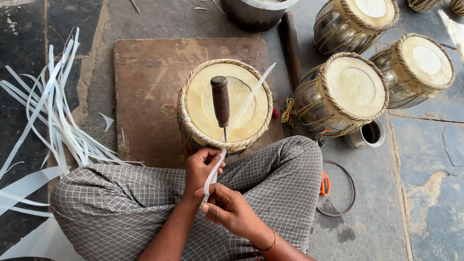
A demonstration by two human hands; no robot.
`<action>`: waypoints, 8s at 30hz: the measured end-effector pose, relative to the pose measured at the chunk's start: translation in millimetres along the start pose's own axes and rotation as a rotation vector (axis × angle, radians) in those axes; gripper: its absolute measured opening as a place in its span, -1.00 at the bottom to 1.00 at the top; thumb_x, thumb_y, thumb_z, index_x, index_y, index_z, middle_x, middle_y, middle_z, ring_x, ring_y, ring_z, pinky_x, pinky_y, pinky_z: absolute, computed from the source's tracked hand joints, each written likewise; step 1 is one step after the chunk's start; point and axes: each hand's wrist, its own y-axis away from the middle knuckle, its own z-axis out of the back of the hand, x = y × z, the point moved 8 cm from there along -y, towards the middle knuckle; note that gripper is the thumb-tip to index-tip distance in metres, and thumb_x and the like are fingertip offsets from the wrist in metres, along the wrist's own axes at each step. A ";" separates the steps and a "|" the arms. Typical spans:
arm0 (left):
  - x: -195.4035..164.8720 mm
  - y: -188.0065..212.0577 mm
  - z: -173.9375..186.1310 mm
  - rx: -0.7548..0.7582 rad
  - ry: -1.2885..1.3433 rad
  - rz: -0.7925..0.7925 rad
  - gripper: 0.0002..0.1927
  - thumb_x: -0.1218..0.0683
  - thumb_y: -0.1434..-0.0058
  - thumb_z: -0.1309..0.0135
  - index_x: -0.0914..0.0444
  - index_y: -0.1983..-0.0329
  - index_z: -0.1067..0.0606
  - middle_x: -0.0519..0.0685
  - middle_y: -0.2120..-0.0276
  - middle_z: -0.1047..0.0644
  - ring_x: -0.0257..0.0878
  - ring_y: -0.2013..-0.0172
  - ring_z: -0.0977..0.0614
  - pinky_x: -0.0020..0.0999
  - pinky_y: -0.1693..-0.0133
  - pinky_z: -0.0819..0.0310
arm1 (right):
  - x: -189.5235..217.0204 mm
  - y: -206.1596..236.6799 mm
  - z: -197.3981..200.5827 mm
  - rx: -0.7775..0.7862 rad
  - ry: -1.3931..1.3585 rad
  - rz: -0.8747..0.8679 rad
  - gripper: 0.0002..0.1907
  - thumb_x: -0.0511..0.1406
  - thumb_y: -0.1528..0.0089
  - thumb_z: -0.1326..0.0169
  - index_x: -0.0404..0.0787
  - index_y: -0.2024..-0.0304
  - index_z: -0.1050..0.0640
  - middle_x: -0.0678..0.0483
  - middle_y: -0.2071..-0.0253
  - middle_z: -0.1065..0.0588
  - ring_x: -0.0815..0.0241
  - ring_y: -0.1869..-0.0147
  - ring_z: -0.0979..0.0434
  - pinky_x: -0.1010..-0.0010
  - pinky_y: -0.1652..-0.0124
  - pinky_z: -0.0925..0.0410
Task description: The person weaves white straps through the braided rim of a small drum using a metal punch tool while sitting on the floor near several other drums.
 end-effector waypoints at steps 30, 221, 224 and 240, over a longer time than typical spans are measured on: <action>-37.5 6.2 -1.8 -0.074 -0.329 -0.166 -0.88 0.14 -0.16 -0.28 0.29 0.29 -0.65 -0.07 0.53 -0.66 -0.38 0.57 -0.59 -0.43 0.49 -0.49 | 192.5 -62.6 86.5 -0.519 0.630 0.768 -0.55 -0.33 -0.34 -0.14 -0.27 -0.25 -0.36 0.08 0.07 -0.49 0.34 0.05 -0.50 0.46 0.19 -0.47; -98.1 -4.5 -33.5 0.141 -0.979 -0.947 -0.62 -0.09 -0.12 -0.36 -0.01 -0.01 -0.61 -0.27 0.20 -0.48 -0.28 0.08 -0.45 -0.19 -0.07 -0.09 | 167.3 -39.6 123.0 -0.829 0.569 0.715 -0.52 -0.53 -0.53 -0.06 -0.18 -0.36 -0.15 -0.02 0.14 -0.40 0.26 0.29 -0.46 0.49 0.21 -0.40; -97.6 -3.9 -33.0 0.139 -0.983 -0.954 -0.63 -0.10 -0.13 -0.36 0.01 0.00 -0.61 -0.28 0.21 -0.48 -0.29 0.09 -0.45 -0.20 -0.05 -0.08 | 176.0 -58.8 131.3 -0.794 0.546 0.661 -0.53 -0.53 -0.37 -0.01 -0.21 -0.24 -0.16 0.01 0.24 -0.42 0.33 0.43 -0.44 0.50 0.33 -0.36; -105.2 -2.5 -31.3 0.135 -0.898 -0.949 -0.52 -0.05 0.00 -0.44 0.03 0.02 -0.51 -0.25 0.22 -0.48 -0.26 0.09 -0.47 -0.18 -0.05 -0.11 | 174.1 13.0 157.9 -0.555 0.492 0.347 -0.70 -0.35 -0.26 -0.27 -0.22 0.03 -0.44 -0.06 0.04 -0.46 0.08 -0.13 -0.61 0.25 -0.13 -0.54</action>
